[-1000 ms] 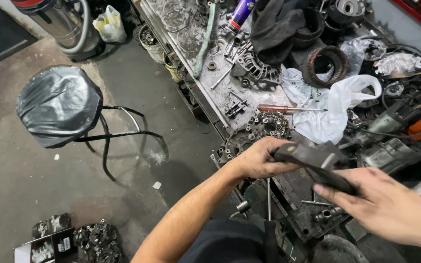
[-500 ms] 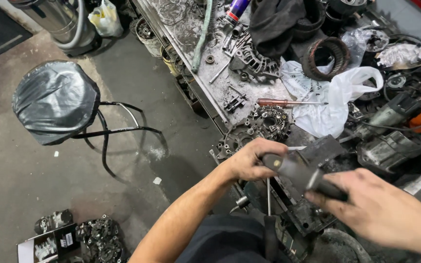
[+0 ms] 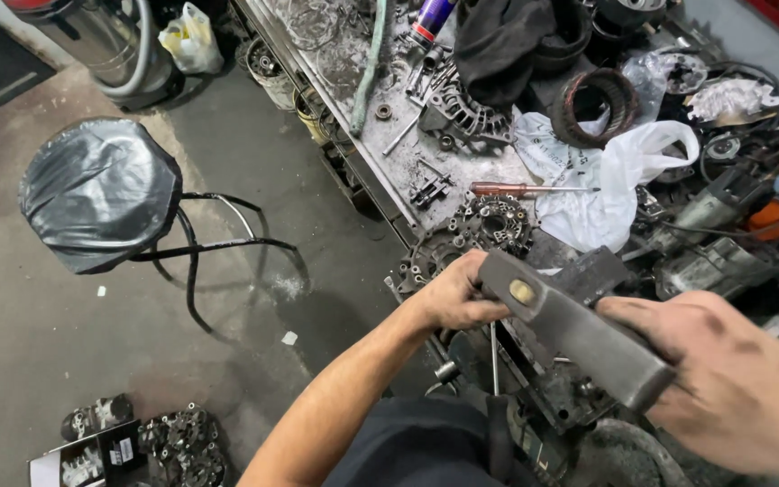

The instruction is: The person uses a hammer and a screwdriver to work on a circular mechanical component, likely a clutch plate, on a cluttered workbench. They strike the part with the hammer and use the screwdriver to pry or adjust internal elements. The person also wipes their hands with a rag and handles a brush during the process.

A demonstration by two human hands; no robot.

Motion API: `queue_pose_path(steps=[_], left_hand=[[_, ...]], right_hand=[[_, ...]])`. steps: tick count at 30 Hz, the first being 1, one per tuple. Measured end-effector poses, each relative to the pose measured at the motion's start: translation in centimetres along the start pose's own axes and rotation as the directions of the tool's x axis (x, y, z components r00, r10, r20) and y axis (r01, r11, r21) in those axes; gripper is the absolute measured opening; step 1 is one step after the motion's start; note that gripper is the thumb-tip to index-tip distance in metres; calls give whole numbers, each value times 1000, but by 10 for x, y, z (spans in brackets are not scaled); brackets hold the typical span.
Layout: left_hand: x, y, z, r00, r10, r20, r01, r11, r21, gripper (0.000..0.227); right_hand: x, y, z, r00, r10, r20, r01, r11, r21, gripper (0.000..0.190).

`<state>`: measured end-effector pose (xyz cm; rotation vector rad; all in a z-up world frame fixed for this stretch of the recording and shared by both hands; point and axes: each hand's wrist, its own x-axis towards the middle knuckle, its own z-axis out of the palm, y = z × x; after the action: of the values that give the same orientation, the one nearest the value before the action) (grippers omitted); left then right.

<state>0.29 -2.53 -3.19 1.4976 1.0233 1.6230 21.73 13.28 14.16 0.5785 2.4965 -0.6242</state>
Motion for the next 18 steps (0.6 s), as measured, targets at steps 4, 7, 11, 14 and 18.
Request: queue_pose_path(steps=[4,7,11,14,18], left_hand=[[-4,-6,-1,998,-62,23,61,998,34,22],[-1,3,1,990,-142,17,141,989,37,20],[-6,-14,-3,999,-54,5,54,997,48,29],[-13,-36,-3,997,-69,39,67,996,53,31],[-16,-32,3,997,-69,-20,69,998,-6,33]], right_hand=[[17,-32,-4,984,77,162,-69,996,-58,41],[3,-47,-20,924,293,244,-246,947,-208,43],[12,-29,-4,996,-24,90,34,994,-108,51],[3,-94,-38,922,249,297,-181,954,-238,40],[4,29,27,930,-280,-236,249,956,-154,68]])
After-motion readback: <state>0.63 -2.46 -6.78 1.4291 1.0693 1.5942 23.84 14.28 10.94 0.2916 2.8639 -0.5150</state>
